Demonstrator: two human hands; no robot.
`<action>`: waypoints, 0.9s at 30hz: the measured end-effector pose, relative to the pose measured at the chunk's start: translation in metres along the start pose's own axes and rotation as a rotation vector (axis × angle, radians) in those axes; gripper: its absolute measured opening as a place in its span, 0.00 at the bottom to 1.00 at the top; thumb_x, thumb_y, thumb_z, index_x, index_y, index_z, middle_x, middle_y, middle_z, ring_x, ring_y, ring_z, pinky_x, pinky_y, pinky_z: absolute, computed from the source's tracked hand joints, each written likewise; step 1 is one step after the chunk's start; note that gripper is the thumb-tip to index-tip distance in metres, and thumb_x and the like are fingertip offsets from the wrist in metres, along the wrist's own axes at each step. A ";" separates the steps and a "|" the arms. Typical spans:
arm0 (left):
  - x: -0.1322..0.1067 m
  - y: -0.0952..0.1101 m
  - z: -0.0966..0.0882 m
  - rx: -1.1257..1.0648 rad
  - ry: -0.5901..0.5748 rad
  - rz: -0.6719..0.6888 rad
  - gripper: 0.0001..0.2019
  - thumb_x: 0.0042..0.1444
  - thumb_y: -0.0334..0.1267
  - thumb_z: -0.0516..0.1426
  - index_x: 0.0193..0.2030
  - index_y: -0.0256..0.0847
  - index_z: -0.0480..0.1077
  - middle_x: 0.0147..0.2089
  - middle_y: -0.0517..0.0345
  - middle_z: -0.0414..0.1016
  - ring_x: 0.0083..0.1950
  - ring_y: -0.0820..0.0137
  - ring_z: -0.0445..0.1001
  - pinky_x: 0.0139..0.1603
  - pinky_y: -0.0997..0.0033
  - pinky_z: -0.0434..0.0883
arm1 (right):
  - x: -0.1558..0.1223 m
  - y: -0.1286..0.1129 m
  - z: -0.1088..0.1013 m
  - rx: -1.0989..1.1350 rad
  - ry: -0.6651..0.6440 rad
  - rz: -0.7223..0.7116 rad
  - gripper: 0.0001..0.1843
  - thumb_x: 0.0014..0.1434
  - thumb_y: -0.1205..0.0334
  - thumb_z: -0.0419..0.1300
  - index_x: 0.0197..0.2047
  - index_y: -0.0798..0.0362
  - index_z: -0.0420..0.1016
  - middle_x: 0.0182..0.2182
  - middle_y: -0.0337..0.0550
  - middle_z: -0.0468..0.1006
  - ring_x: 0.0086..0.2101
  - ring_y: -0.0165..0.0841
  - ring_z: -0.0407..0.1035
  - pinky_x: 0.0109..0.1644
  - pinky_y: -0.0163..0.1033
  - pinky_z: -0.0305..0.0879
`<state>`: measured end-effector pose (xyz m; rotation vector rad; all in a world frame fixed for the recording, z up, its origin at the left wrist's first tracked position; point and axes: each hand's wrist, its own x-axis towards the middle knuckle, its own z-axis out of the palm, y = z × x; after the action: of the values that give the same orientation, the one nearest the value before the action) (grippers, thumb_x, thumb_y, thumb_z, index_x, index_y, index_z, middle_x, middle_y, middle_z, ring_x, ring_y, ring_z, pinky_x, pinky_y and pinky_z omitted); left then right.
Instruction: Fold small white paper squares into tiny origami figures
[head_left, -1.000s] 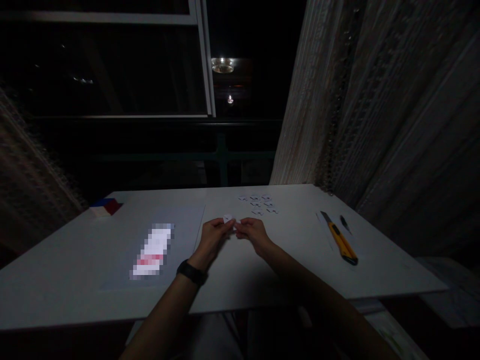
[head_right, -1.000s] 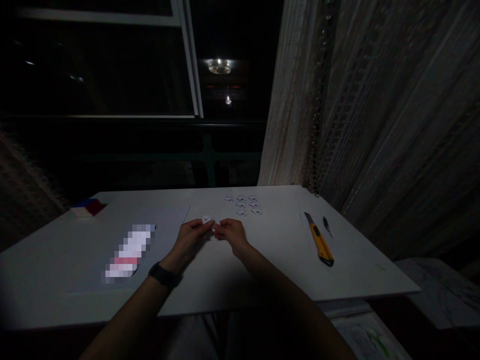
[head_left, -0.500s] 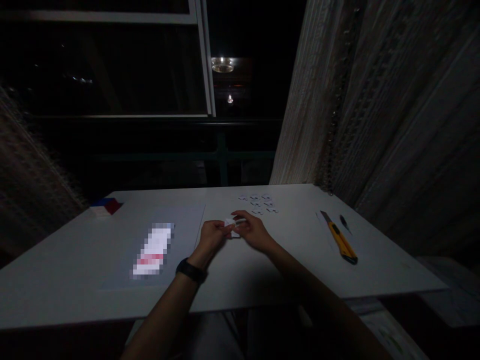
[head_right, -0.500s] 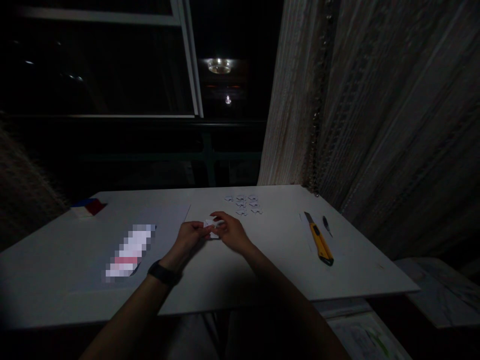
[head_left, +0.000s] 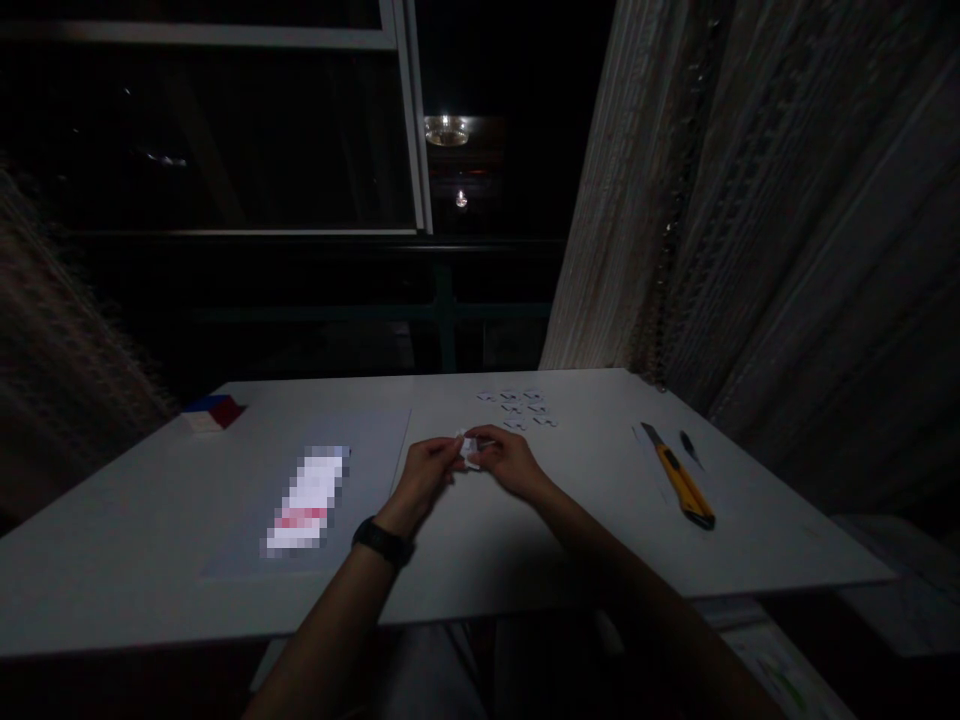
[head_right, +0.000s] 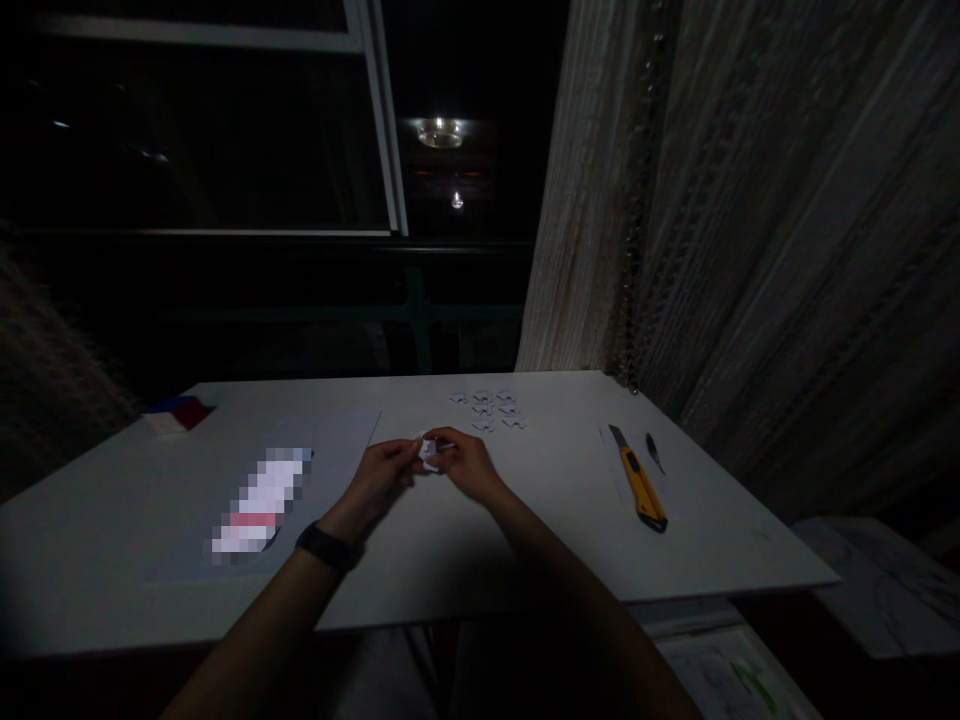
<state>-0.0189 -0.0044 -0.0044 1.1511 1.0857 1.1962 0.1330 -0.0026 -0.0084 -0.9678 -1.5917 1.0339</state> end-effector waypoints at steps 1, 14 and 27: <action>-0.001 0.001 0.000 0.008 0.010 0.005 0.18 0.37 0.47 0.63 0.29 0.32 0.73 0.21 0.56 0.70 0.20 0.77 0.65 0.18 0.80 0.56 | 0.000 0.000 0.000 0.008 -0.027 -0.001 0.16 0.44 0.63 0.61 0.39 0.52 0.71 0.28 0.37 0.72 0.24 0.26 0.65 0.28 0.32 0.61; -0.002 0.000 0.005 0.120 -0.032 0.079 0.18 0.40 0.50 0.60 0.23 0.33 0.70 0.16 0.62 0.64 0.17 0.79 0.58 0.17 0.79 0.53 | 0.005 0.005 -0.002 0.105 -0.104 -0.039 0.15 0.49 0.50 0.57 0.26 0.54 0.64 0.20 0.34 0.65 0.23 0.27 0.60 0.27 0.32 0.57; -0.005 0.000 0.007 -0.178 -0.051 -0.104 0.12 0.37 0.38 0.65 0.25 0.30 0.72 0.25 0.52 0.74 0.28 0.71 0.73 0.35 0.72 0.72 | -0.005 0.006 0.013 -0.125 0.055 -0.041 0.09 0.55 0.55 0.50 0.38 0.50 0.58 0.24 0.33 0.65 0.24 0.28 0.61 0.29 0.33 0.56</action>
<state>-0.0118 -0.0095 -0.0037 0.9719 0.9688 1.1517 0.1219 -0.0074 -0.0172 -1.0345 -1.6387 0.8809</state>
